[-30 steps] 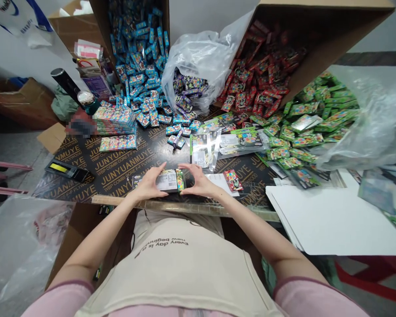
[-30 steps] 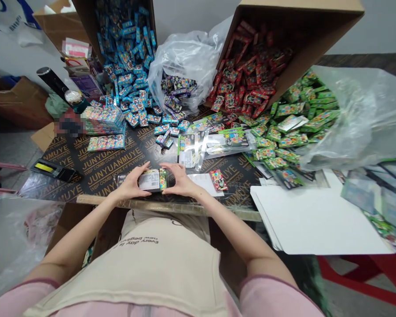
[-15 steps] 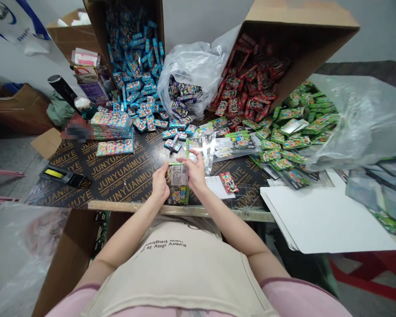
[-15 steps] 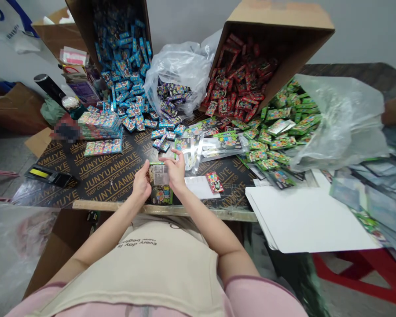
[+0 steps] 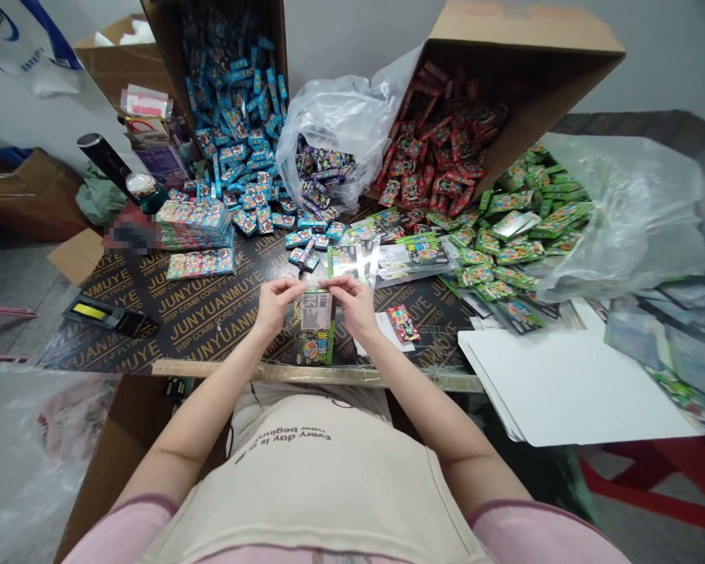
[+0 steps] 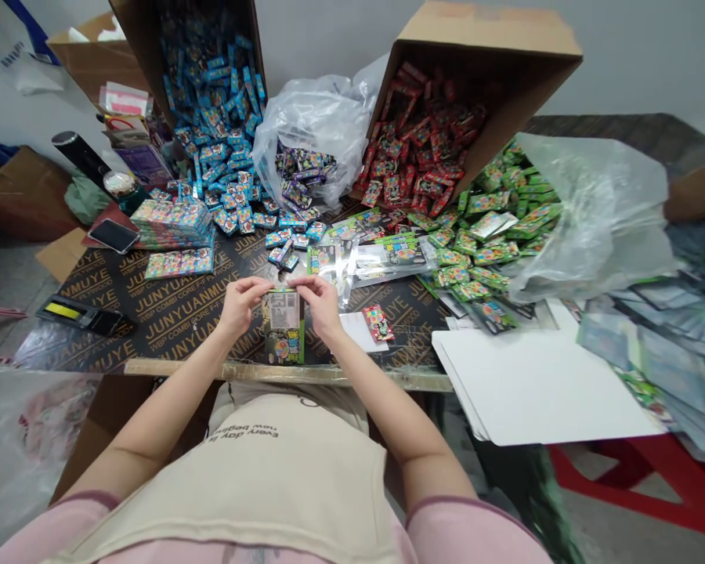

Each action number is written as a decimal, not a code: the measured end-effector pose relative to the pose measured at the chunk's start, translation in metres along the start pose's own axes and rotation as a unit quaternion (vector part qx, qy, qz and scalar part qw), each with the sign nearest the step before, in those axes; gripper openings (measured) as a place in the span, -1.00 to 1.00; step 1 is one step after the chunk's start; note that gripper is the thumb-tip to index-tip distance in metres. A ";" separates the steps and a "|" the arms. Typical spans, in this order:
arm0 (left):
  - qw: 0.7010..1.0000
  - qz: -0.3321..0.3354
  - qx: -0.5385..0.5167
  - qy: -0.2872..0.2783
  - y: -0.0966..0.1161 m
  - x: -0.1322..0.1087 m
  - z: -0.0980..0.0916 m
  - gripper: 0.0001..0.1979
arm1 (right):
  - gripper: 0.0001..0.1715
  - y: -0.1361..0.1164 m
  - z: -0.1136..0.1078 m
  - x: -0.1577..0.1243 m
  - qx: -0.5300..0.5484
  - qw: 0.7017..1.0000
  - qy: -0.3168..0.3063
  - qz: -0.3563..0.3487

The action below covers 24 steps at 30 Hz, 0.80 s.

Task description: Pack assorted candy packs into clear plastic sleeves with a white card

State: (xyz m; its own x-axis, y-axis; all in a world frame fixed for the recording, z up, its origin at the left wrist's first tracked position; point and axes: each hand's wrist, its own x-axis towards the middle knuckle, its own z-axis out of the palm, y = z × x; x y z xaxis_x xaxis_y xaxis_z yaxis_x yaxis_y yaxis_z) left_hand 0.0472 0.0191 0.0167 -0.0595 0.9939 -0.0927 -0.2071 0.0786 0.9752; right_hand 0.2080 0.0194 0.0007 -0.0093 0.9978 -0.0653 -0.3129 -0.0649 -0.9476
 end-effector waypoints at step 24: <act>0.865 0.272 0.372 -0.199 0.015 0.007 -0.005 -0.93 | -0.56 -0.014 -0.058 -0.004 -0.292 0.935 -0.117 -0.162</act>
State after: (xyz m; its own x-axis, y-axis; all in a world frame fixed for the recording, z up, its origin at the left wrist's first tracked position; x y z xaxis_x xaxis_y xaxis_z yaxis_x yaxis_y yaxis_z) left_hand 0.0386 0.0272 0.0298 0.4212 0.8358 0.3521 0.4403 -0.5279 0.7263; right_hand 0.2672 0.0156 -0.0041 -0.2320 0.9373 0.2600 0.2373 0.3138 -0.9194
